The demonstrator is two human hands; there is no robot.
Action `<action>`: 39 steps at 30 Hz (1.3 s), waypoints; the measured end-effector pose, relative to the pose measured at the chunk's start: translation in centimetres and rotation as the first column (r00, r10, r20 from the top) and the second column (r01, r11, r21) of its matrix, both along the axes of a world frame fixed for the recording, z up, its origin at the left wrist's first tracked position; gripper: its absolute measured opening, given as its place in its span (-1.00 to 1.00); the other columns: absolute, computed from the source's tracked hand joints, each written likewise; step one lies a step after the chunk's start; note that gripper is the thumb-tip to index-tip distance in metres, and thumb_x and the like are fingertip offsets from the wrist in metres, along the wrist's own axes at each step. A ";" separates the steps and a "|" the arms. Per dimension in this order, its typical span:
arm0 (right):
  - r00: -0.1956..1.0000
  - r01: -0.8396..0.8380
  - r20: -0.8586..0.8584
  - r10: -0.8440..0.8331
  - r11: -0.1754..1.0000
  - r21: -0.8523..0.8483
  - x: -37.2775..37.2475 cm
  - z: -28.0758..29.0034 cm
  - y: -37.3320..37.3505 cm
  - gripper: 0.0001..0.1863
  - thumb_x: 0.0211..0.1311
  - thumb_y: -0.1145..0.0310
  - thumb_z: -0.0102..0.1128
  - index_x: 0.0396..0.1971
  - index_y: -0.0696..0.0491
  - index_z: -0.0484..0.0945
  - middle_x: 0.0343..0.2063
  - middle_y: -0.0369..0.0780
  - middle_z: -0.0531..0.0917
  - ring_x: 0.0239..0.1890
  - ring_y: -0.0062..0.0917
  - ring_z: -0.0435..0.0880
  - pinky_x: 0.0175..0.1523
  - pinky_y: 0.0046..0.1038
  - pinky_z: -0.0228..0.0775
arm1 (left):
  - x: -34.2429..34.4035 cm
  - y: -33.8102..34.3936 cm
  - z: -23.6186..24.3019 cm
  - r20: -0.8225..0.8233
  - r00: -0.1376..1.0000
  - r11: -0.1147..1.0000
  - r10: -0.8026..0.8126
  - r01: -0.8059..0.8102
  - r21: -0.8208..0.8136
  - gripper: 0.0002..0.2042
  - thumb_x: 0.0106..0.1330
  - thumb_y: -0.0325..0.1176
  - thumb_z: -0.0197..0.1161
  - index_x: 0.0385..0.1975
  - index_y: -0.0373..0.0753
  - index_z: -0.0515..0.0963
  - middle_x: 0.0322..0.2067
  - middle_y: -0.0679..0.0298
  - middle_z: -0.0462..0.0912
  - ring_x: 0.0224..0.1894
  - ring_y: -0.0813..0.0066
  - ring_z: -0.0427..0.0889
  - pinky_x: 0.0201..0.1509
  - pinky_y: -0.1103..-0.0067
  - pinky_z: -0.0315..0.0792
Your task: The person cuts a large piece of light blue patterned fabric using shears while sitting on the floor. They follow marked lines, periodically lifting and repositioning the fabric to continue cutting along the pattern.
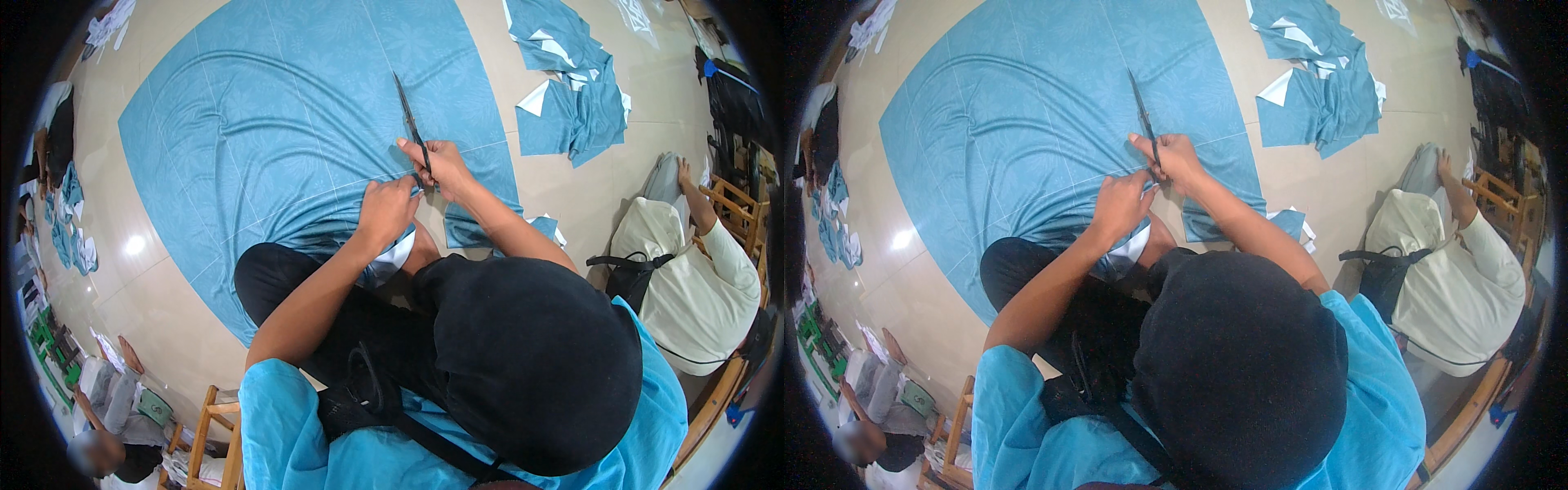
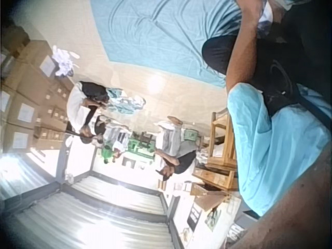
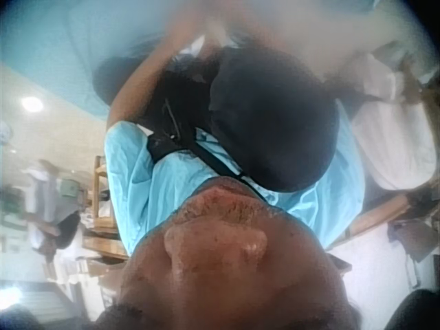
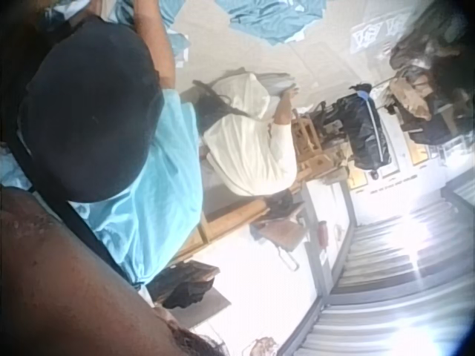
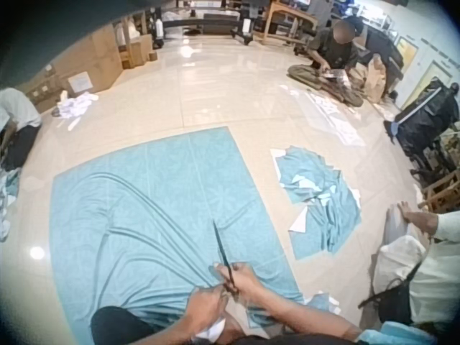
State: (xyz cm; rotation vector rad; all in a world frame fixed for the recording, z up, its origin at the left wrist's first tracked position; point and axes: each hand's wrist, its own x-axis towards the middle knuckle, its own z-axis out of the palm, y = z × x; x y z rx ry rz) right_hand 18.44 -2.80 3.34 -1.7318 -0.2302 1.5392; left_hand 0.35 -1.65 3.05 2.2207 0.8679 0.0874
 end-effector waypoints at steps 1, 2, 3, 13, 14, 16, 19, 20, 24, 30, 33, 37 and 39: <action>1.000 -0.001 0.003 0.001 1.000 0.004 0.0 0.0 0.0 -0.44 0.23 -0.10 0.72 -0.49 0.02 0.55 -0.66 -0.36 0.50 -0.71 -0.73 0.39 -0.61 -0.61 0.09 | 0.0 0.0 0.0 0.000 1.000 1.000 -0.002 0.002 0.002 -0.77 0.55 -0.26 0.34 0.01 -0.28 0.64 -0.34 0.05 0.82 -0.18 0.00 0.82 -0.01 0.14 0.44; 1.000 -0.002 0.008 0.002 1.000 0.010 0.0 0.1 0.1 -0.44 0.23 -0.10 0.72 -0.49 0.03 0.56 -0.66 -0.36 0.50 -0.71 -0.73 0.39 -0.61 -0.61 0.09 | 0.0 0.0 0.0 -0.005 1.000 1.000 -0.001 0.001 -0.004 -0.77 0.55 -0.26 0.34 0.01 -0.28 0.64 -0.33 0.05 0.82 -0.17 0.00 0.82 -0.01 0.14 0.44; 1.000 -0.010 0.009 0.010 1.000 0.011 0.1 0.1 0.1 -0.44 0.23 -0.09 0.73 -0.48 0.04 0.57 -0.66 -0.35 0.51 -0.71 -0.73 0.40 -0.61 -0.62 0.10 | 0.0 0.0 0.0 -0.010 1.000 1.000 -0.002 0.002 -0.009 -0.77 0.55 -0.26 0.34 0.01 -0.28 0.64 -0.33 0.05 0.82 -0.17 0.00 0.82 -0.01 0.14 0.44; 0.999 -0.029 0.016 0.029 1.000 0.001 0.3 -0.1 0.1 -0.45 0.21 -0.07 0.74 -0.44 0.07 0.59 -0.61 -0.33 0.55 -0.70 -0.73 0.44 -0.62 -0.62 0.15 | 0.0 0.1 -0.3 -0.038 0.999 1.000 -0.014 0.014 -0.002 -0.77 0.55 -0.26 0.34 0.00 -0.27 0.64 -0.32 0.04 0.82 -0.16 -0.01 0.82 0.00 0.14 0.44; 1.000 -0.030 0.009 0.030 1.000 -0.008 0.4 0.0 0.3 -0.44 0.20 -0.07 0.75 -0.44 0.07 0.59 -0.61 -0.33 0.55 -0.70 -0.73 0.44 -0.62 -0.63 0.15 | 0.0 0.1 -0.3 -0.036 0.999 1.000 -0.013 0.013 -0.004 -0.77 0.55 -0.26 0.34 0.00 -0.27 0.64 -0.33 0.04 0.82 -0.16 -0.01 0.81 0.00 0.14 0.44; 1.000 -0.025 0.019 0.025 1.000 -0.006 0.5 0.0 0.8 -0.43 0.19 -0.09 0.75 -0.44 0.06 0.58 -0.61 -0.34 0.54 -0.70 -0.74 0.44 -0.62 -0.64 0.14 | 0.0 0.0 -0.3 -0.034 0.999 1.000 -0.010 0.010 -0.006 -0.77 0.55 -0.25 0.34 0.00 -0.27 0.64 -0.34 0.05 0.82 -0.17 -0.01 0.81 0.00 0.15 0.44; 0.999 -0.033 0.026 0.033 0.999 0.006 0.8 0.1 1.7 -0.42 0.19 -0.10 0.74 -0.45 0.07 0.57 -0.63 -0.34 0.52 -0.69 -0.70 0.43 -0.61 -0.58 0.15 | 0.0 0.0 -0.3 -0.011 1.000 1.000 0.001 -0.001 0.003 -0.78 0.55 -0.25 0.33 -0.01 -0.27 0.64 -0.34 0.05 0.82 -0.18 0.00 0.81 0.01 0.16 0.44; 0.999 -0.039 0.030 0.038 0.999 0.011 0.8 0.1 2.0 -0.42 0.20 -0.10 0.73 -0.46 0.08 0.56 -0.64 -0.33 0.52 -0.68 -0.68 0.43 -0.60 -0.55 0.17 | 0.0 0.0 -0.2 -0.014 1.000 1.000 -0.001 0.001 0.000 -0.78 0.55 -0.25 0.34 -0.02 -0.27 0.64 -0.33 0.05 0.82 -0.18 0.00 0.81 0.01 0.16 0.44; 0.999 -0.040 0.032 0.040 0.999 0.023 1.0 0.0 2.5 -0.42 0.19 -0.10 0.73 -0.45 0.06 0.56 -0.63 -0.34 0.51 -0.68 -0.70 0.43 -0.62 -0.60 0.14 | 0.0 0.0 -0.2 -0.013 1.000 1.000 0.000 0.000 -0.006 -0.79 0.55 -0.25 0.34 -0.04 -0.27 0.64 -0.32 0.05 0.83 -0.18 0.01 0.82 0.01 0.16 0.44; 0.999 -0.044 0.027 0.044 0.999 0.005 1.0 -0.4 2.8 -0.41 0.19 -0.12 0.75 -0.40 0.07 0.58 -0.60 -0.35 0.53 -0.68 -0.75 0.43 -0.64 -0.65 0.12 | 0.0 0.0 -0.1 -0.022 1.000 1.000 -0.001 0.001 -0.011 -0.79 0.55 -0.26 0.34 -0.05 -0.27 0.64 -0.30 0.06 0.83 -0.16 0.02 0.82 0.01 0.16 0.44; 0.998 -0.054 0.028 0.053 0.998 0.013 1.1 -0.5 2.7 -0.41 0.18 -0.12 0.75 -0.40 0.07 0.58 -0.60 -0.34 0.54 -0.68 -0.74 0.45 -0.64 -0.65 0.14 | 0.0 0.1 -0.2 -0.040 0.999 1.000 -0.016 0.016 -0.010 -0.80 0.54 -0.27 0.34 -0.05 -0.27 0.64 -0.27 0.06 0.83 -0.14 0.03 0.83 0.01 0.16 0.45; 0.998 -0.051 0.044 0.049 0.998 0.029 1.0 -0.5 2.7 -0.42 0.21 -0.07 0.74 -0.43 0.11 0.58 -0.59 -0.32 0.54 -0.67 -0.70 0.45 -0.63 -0.60 0.15 | 0.0 0.1 -0.2 -0.045 0.999 1.000 -0.022 0.022 -0.012 -0.80 0.54 -0.27 0.34 -0.05 -0.27 0.63 -0.24 0.07 0.84 -0.13 0.03 0.83 0.02 0.16 0.45; 0.998 -0.045 0.044 0.044 0.999 0.023 1.0 -0.4 2.9 -0.43 0.22 -0.04 0.74 -0.45 0.12 0.58 -0.59 -0.31 0.54 -0.66 -0.69 0.44 -0.63 -0.58 0.14 | 0.0 0.1 -0.2 -0.039 0.999 1.000 -0.018 0.018 -0.012 -0.80 0.54 -0.27 0.34 -0.05 -0.27 0.63 -0.24 0.07 0.84 -0.13 0.03 0.83 0.03 0.16 0.44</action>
